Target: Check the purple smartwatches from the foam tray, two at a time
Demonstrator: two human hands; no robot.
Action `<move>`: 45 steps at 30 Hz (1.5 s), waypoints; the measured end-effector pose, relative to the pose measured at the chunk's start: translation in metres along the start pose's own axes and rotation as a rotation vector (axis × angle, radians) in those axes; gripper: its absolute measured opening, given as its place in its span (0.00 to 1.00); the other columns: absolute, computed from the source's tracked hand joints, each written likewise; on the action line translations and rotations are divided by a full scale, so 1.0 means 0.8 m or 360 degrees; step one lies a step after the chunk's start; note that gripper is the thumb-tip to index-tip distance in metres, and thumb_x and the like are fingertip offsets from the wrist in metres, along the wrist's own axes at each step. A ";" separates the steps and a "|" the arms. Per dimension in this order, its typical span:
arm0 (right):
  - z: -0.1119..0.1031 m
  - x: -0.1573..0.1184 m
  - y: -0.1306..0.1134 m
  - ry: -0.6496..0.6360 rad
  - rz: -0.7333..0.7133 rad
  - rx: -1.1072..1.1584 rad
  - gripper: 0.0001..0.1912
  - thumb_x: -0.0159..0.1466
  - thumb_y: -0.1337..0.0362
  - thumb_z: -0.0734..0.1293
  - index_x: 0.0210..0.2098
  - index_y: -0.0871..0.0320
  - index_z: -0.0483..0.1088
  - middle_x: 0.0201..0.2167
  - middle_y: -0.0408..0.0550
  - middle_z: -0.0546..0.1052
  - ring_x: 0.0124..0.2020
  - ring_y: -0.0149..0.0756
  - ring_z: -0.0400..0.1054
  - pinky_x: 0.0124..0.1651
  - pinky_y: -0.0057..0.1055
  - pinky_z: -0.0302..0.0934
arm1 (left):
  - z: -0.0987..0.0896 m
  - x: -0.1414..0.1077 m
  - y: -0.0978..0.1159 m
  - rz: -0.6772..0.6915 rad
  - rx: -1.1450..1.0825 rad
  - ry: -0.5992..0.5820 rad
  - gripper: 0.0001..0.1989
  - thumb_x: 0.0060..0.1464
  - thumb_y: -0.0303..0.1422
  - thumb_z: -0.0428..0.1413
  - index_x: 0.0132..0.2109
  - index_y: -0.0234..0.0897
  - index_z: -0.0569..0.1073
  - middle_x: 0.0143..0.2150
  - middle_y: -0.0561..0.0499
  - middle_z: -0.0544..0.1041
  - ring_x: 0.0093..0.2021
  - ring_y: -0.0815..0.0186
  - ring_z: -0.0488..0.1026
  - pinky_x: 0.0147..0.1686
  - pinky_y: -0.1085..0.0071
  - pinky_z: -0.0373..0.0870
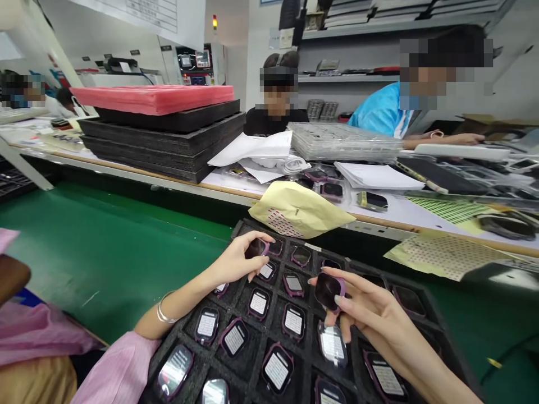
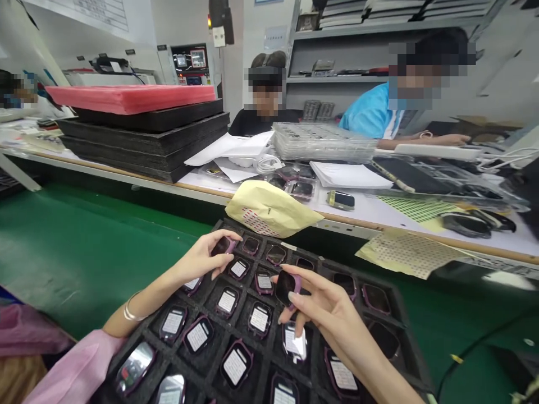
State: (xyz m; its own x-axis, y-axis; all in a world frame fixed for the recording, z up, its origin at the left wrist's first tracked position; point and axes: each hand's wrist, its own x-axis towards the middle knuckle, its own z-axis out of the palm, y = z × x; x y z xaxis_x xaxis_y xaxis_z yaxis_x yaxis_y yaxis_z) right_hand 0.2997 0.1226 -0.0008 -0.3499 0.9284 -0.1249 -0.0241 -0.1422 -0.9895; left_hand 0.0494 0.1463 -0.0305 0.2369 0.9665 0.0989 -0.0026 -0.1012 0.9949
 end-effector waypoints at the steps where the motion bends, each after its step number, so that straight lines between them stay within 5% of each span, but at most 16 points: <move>1: -0.001 0.001 0.001 -0.0012 -0.0002 -0.0005 0.24 0.57 0.58 0.72 0.52 0.55 0.71 0.41 0.57 0.76 0.25 0.38 0.71 0.19 0.29 0.65 | -0.001 -0.004 0.000 0.0023 0.0113 0.0031 0.17 0.50 0.28 0.56 0.49 0.37 0.67 0.23 0.60 0.66 0.14 0.77 0.62 0.15 0.80 0.59; 10: -0.013 0.009 0.011 -0.0140 0.0022 0.0127 0.24 0.58 0.62 0.71 0.53 0.55 0.70 0.48 0.58 0.75 0.24 0.34 0.71 0.20 0.27 0.66 | 0.006 -0.017 0.004 0.0280 0.0818 0.0079 0.19 0.51 0.30 0.56 0.51 0.40 0.67 0.36 0.53 0.72 0.30 0.68 0.69 0.30 0.74 0.66; 21: -0.006 0.005 0.010 -0.0108 -0.0010 0.0151 0.24 0.58 0.62 0.71 0.54 0.56 0.69 0.46 0.57 0.76 0.24 0.34 0.71 0.20 0.27 0.65 | 0.009 -0.018 -0.002 0.0368 0.0854 0.0030 0.18 0.52 0.30 0.55 0.51 0.39 0.67 0.42 0.50 0.75 0.38 0.64 0.72 0.39 0.70 0.67; 28: -0.003 0.001 0.012 -0.0063 0.0031 0.0114 0.22 0.57 0.64 0.72 0.51 0.59 0.72 0.25 0.48 0.77 0.20 0.34 0.71 0.20 0.26 0.65 | 0.007 -0.020 -0.003 0.0333 0.0861 -0.0038 0.15 0.52 0.28 0.54 0.48 0.38 0.68 0.41 0.50 0.75 0.39 0.63 0.72 0.41 0.70 0.67; 32: -0.006 0.001 0.015 -0.0101 0.0038 0.0082 0.23 0.56 0.62 0.72 0.51 0.58 0.72 0.26 0.48 0.77 0.21 0.35 0.72 0.20 0.27 0.65 | 0.008 -0.019 -0.003 0.0353 0.0799 -0.0016 0.20 0.52 0.28 0.54 0.53 0.39 0.65 0.46 0.48 0.74 0.44 0.62 0.72 0.46 0.69 0.66; 39: -0.018 0.005 0.021 -0.0238 0.0073 -0.0067 0.27 0.58 0.59 0.71 0.56 0.62 0.68 0.19 0.48 0.77 0.17 0.34 0.69 0.21 0.27 0.63 | 0.007 -0.020 0.000 0.0336 0.0811 -0.0029 0.18 0.51 0.26 0.54 0.50 0.37 0.67 0.42 0.50 0.75 0.40 0.64 0.72 0.42 0.71 0.66; 45: -0.007 -0.005 0.011 -0.0108 0.0055 -0.0093 0.25 0.59 0.61 0.70 0.54 0.63 0.69 0.17 0.47 0.76 0.17 0.32 0.68 0.23 0.25 0.61 | 0.006 -0.020 0.003 0.0354 0.0823 0.0021 0.16 0.50 0.26 0.54 0.48 0.38 0.67 0.40 0.51 0.74 0.39 0.65 0.72 0.41 0.71 0.67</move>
State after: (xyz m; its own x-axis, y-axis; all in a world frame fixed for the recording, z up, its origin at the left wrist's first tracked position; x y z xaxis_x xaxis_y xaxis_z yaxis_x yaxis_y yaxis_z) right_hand 0.3061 0.1199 -0.0095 -0.4121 0.8977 -0.1556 0.0428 -0.1515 -0.9875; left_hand 0.0499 0.1291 -0.0302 0.2726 0.9112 0.3089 0.4262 -0.4022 0.8103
